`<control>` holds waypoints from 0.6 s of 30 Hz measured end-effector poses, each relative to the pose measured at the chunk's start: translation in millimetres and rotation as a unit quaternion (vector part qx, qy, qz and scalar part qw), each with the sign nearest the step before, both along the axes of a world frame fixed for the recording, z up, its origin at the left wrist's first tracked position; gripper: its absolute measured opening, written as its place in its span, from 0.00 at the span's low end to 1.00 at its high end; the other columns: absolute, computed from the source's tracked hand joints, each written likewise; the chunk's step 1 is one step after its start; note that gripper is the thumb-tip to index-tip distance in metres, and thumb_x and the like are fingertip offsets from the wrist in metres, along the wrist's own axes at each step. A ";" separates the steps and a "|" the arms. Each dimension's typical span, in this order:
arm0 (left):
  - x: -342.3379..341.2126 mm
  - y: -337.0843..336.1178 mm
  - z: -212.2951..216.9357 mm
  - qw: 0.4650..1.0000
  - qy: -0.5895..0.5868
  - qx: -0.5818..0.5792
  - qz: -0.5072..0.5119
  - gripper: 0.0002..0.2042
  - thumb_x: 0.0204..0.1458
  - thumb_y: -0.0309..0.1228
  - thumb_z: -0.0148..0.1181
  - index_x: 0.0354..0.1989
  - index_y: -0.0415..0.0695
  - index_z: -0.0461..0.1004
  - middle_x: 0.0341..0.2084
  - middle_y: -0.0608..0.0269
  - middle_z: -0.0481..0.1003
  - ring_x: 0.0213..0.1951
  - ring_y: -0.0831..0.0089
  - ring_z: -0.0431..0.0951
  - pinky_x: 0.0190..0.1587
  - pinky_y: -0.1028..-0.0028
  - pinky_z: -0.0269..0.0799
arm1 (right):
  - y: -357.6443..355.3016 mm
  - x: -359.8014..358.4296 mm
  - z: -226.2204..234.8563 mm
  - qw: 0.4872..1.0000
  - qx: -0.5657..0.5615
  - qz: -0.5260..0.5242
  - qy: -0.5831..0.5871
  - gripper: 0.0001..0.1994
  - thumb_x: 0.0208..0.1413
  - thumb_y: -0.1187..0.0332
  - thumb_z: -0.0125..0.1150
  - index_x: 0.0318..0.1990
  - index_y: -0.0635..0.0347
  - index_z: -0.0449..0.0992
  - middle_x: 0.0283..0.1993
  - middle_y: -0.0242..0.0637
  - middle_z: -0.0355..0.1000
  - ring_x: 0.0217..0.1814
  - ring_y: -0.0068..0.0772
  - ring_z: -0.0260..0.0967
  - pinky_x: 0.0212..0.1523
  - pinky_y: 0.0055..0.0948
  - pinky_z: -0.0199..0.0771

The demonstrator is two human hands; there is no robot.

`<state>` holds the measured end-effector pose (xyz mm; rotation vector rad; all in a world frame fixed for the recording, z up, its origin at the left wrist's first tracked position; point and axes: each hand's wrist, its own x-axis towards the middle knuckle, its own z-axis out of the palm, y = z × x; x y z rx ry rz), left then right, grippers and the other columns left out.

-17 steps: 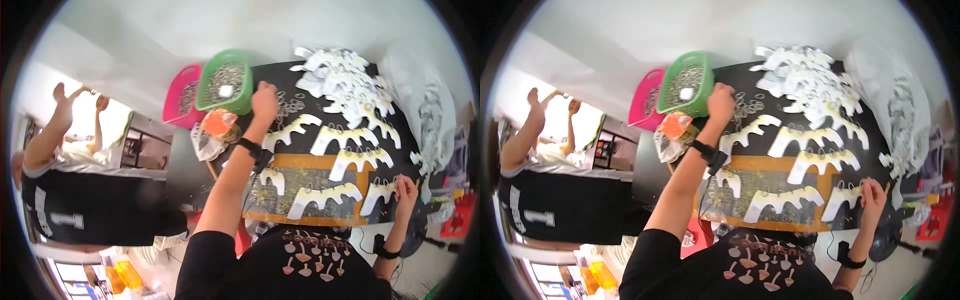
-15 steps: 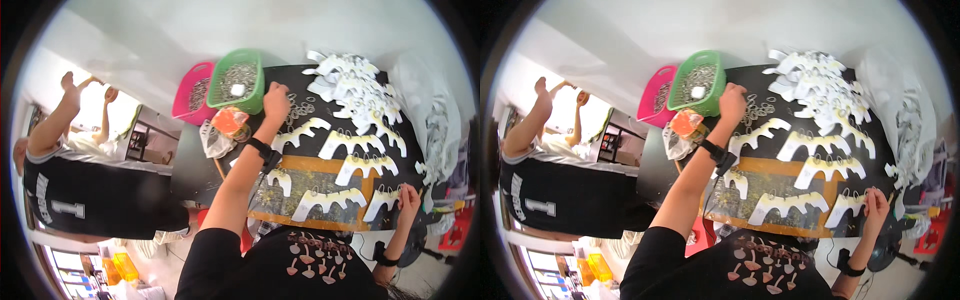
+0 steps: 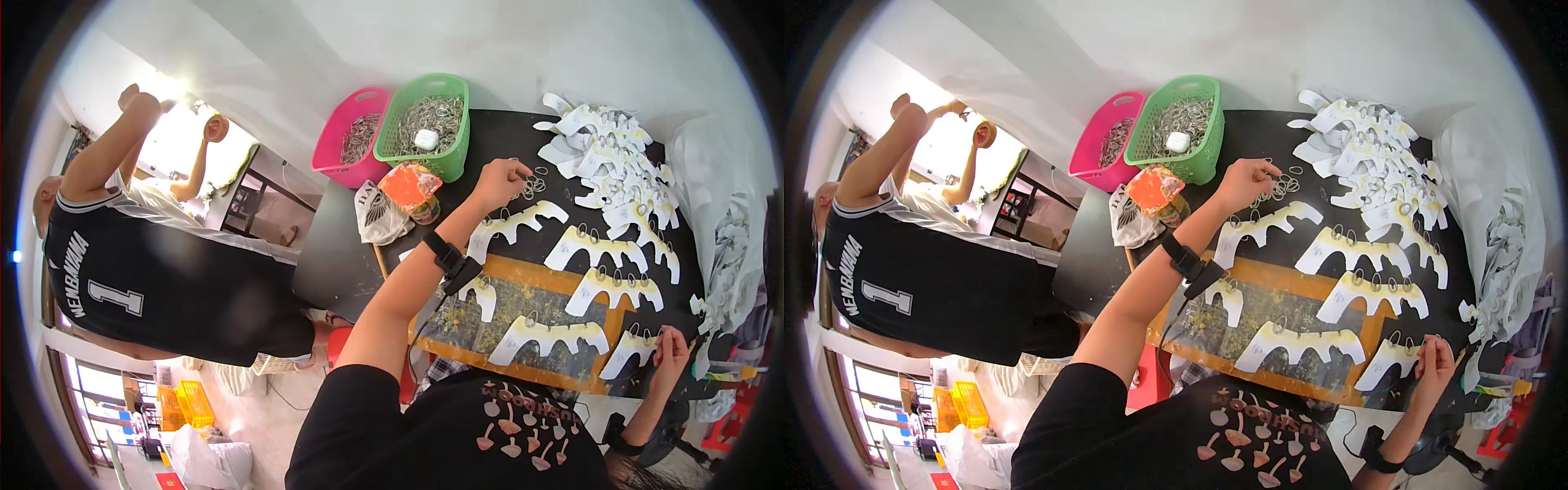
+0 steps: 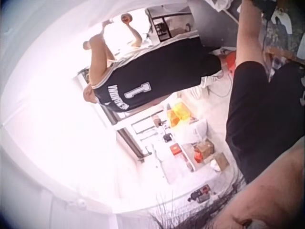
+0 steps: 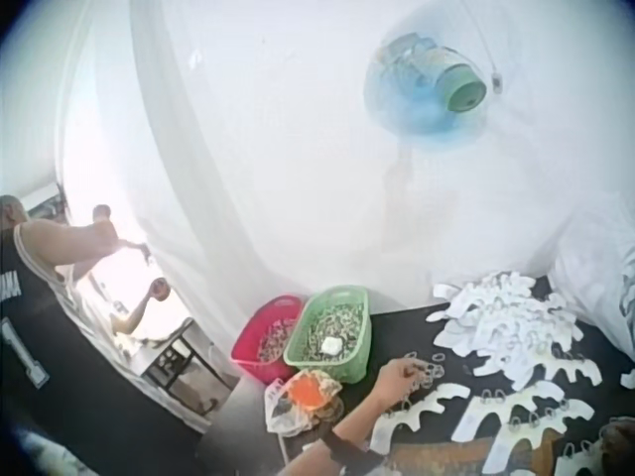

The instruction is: Assembling metal rings and buckles onto white garment or shoe components.

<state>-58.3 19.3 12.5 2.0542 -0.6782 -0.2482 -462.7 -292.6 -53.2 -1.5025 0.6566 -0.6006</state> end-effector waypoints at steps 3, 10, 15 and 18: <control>-2.4 0.3 -6.8 1.000 0.007 0.002 0.000 0.11 0.46 0.21 0.63 0.40 0.36 0.77 0.25 0.59 0.81 0.27 0.77 0.79 0.32 0.75 0.74 | 0.9 -3.3 0.4 1.000 0.006 -0.003 0.003 0.08 0.64 0.68 0.58 0.42 0.62 0.78 0.26 0.25 0.67 0.19 0.08 0.54 0.16 0.12 0.48; 10.4 16.9 -30.3 0.999 0.040 -0.029 -0.017 0.08 0.50 0.21 0.64 0.37 0.36 0.72 0.26 0.59 0.78 0.29 0.75 0.80 0.30 0.78 0.73 | 10.0 2.2 8.7 0.999 0.034 0.000 -0.008 0.07 0.63 0.70 0.58 0.42 0.65 0.78 0.26 0.26 0.69 0.19 0.09 0.55 0.17 0.13 0.49; 4.5 19.0 -25.4 0.998 0.049 -0.009 -0.023 0.08 0.51 0.22 0.63 0.37 0.36 0.70 0.25 0.60 0.77 0.29 0.75 0.81 0.30 0.78 0.73 | 19.8 5.2 16.7 0.999 0.038 -0.012 -0.006 0.08 0.62 0.70 0.59 0.41 0.65 0.79 0.26 0.26 0.69 0.19 0.09 0.55 0.17 0.13 0.50; 0.0 13.7 -25.2 0.998 0.053 0.001 -0.015 0.08 0.48 0.21 0.63 0.36 0.37 0.71 0.24 0.59 0.79 0.29 0.74 0.82 0.32 0.75 0.75 | 20.7 4.3 18.6 0.999 0.034 -0.016 0.003 0.08 0.62 0.70 0.59 0.41 0.66 0.79 0.26 0.27 0.70 0.18 0.09 0.54 0.17 0.13 0.50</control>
